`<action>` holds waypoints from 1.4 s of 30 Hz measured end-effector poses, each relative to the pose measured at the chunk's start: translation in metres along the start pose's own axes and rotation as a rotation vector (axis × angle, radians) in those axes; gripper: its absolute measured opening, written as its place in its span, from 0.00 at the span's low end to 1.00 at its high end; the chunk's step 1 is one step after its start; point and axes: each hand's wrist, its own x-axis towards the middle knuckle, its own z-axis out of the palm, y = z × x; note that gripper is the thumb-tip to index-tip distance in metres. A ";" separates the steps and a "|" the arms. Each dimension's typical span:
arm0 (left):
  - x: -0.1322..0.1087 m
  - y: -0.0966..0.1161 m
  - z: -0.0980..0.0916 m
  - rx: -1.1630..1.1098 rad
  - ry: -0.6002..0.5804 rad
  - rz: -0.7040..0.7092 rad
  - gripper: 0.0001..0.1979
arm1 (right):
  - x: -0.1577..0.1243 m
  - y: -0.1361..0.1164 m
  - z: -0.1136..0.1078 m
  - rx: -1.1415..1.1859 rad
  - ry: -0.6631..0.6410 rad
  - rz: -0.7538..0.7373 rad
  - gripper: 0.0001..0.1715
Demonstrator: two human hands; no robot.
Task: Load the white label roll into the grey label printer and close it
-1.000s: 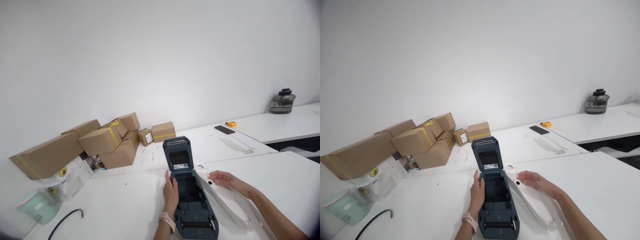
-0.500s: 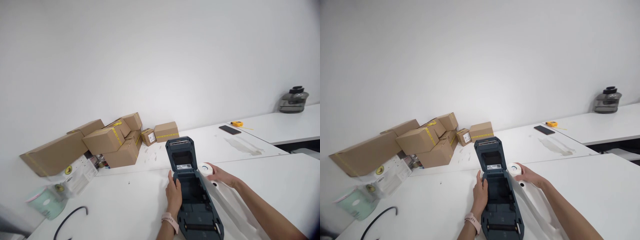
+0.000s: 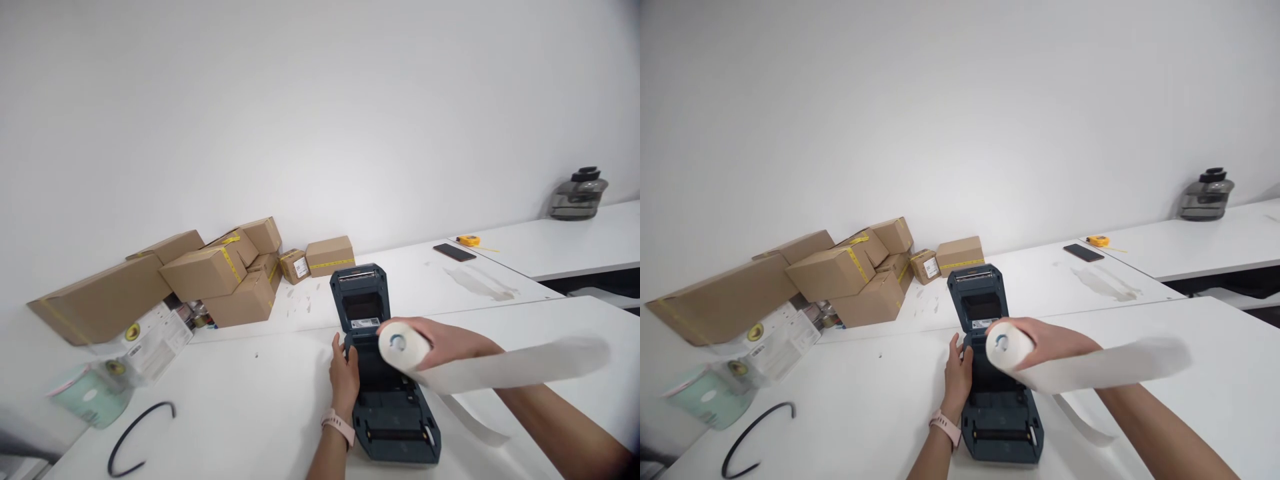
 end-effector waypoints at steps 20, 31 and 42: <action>0.008 -0.009 0.004 -0.306 -0.025 0.008 0.28 | 0.091 0.038 0.067 -0.495 -0.457 0.208 0.53; 0.003 -0.008 0.002 -0.309 -0.030 0.067 0.25 | 0.084 0.044 0.075 -0.543 -0.369 0.214 0.56; -0.045 -0.007 -0.009 -0.399 -0.036 -0.135 0.40 | 0.077 -0.026 -0.001 -0.246 0.948 -0.119 0.21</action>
